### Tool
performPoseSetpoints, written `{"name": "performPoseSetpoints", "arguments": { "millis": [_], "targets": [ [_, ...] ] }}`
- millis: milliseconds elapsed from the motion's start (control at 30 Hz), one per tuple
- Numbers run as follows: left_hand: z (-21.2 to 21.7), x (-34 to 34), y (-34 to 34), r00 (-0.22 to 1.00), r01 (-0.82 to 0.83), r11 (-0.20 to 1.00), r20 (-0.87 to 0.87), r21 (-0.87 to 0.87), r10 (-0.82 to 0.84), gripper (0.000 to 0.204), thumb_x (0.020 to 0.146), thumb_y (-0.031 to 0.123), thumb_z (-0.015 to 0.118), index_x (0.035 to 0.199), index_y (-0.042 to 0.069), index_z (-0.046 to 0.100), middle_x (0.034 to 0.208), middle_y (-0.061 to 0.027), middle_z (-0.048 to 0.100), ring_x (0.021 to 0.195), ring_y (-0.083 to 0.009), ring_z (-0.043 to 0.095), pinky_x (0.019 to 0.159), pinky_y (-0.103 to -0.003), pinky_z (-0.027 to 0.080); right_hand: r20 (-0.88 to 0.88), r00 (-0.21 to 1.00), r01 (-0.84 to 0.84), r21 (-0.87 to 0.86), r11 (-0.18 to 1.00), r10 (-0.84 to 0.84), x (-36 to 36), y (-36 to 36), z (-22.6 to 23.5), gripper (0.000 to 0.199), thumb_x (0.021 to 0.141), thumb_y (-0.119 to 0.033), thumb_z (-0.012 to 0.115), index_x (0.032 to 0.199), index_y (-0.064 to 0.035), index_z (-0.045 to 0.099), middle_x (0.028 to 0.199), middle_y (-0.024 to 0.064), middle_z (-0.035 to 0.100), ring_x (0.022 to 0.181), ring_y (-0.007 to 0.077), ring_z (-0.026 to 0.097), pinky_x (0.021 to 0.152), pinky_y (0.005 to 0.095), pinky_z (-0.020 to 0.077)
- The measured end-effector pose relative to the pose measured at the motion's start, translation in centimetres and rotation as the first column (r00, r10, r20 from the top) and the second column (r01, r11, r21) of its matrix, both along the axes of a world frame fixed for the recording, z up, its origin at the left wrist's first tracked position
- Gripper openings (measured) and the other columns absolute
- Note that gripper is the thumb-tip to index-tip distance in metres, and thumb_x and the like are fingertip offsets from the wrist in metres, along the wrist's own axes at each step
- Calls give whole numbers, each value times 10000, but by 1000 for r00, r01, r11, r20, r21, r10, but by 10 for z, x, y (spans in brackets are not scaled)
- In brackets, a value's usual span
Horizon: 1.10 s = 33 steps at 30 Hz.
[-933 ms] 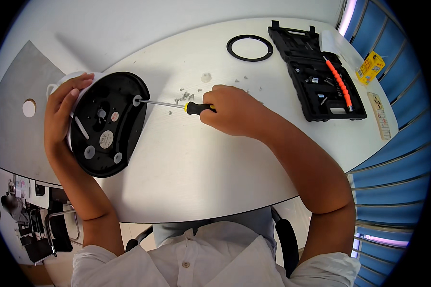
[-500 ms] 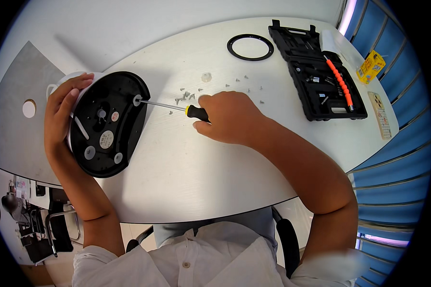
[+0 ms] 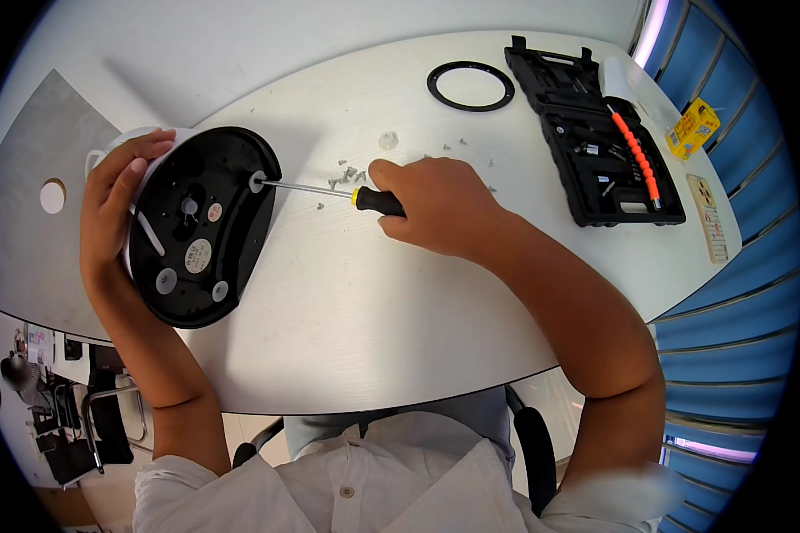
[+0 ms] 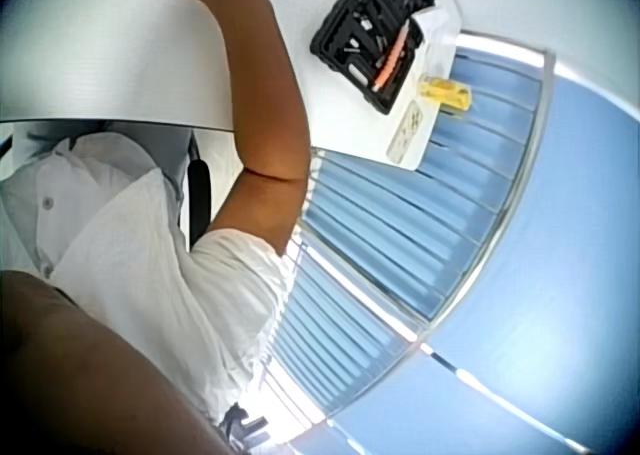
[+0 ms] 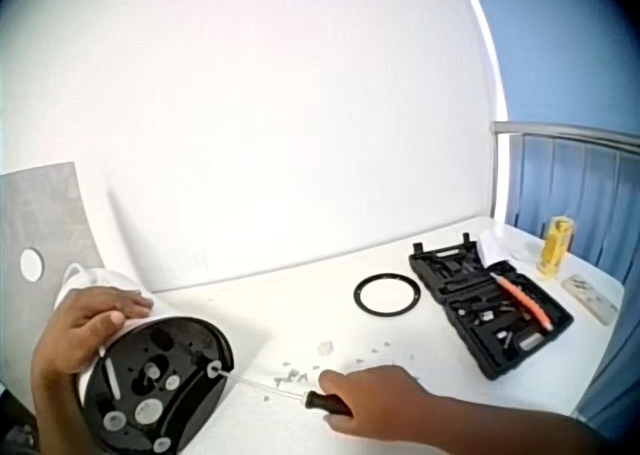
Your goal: The person uses a screwdriver to remove multiple screws from the base of a white cylindrical appliance. After removing the screws, the person detaches the base cover, exposing the internal wiring and components.
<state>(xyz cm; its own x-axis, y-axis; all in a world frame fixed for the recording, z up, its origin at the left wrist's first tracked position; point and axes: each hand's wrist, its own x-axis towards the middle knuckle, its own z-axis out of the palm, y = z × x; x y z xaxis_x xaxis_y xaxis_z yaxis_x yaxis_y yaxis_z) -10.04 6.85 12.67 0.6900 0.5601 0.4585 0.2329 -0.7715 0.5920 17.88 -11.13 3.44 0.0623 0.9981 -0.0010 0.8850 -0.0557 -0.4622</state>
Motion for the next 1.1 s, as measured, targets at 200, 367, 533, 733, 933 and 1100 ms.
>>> {"name": "performPoseSetpoints", "arguments": {
  "millis": [200,367,533,733,933,1100],
  "targets": [
    [0,-1,0,1000,-11,1000,3,14,11,299,886,170,522,1014,-44,685,1103,-147,679,1170,-270,561,1020,-356,386,-158,978,105,-210,972,-139,-8,2,7,233,814,-244,582,718,-45,508,660,113,566,606,236,529,568,379,404],
    [0,-2,1,1000,-4,999,-5,35,4,297,890,177,524,1013,-39,687,1100,-146,680,1167,-263,563,1012,-351,393,-304,950,14,-174,985,-67,3,2,-2,245,801,-236,643,774,-45,492,672,88,523,590,216,465,563,370,374],
    [-1,-1,4,1000,5,1000,-6,26,-5,296,892,177,526,1015,-41,684,1100,-143,680,1168,-263,562,1009,-352,394,-183,980,61,-103,993,-79,0,-1,2,242,793,-204,667,840,-59,479,736,96,572,664,221,543,594,361,407],
    [-1,-2,3,1000,0,1000,0,14,0,290,893,166,519,1010,-44,682,1098,-143,681,1177,-270,558,1013,-357,391,-289,942,122,-181,976,-171,1,-1,6,214,785,-141,641,919,-50,502,712,46,540,642,156,484,586,333,372],
    [-1,-2,2,1000,-17,1000,-9,25,18,289,891,162,515,1006,-45,681,1098,-145,681,1183,-273,555,1018,-358,388,-307,943,17,-350,937,-132,5,2,13,148,755,-101,613,848,-33,520,718,50,517,653,161,462,593,317,370],
    [-1,-1,3,1000,-11,1000,-7,25,11,296,888,171,518,1010,-43,683,1097,-147,681,1181,-273,556,1015,-361,390,-219,974,60,-19,998,-63,5,-2,-4,205,744,-108,640,861,-46,483,695,67,508,635,191,480,595,337,390]
  ]
}}
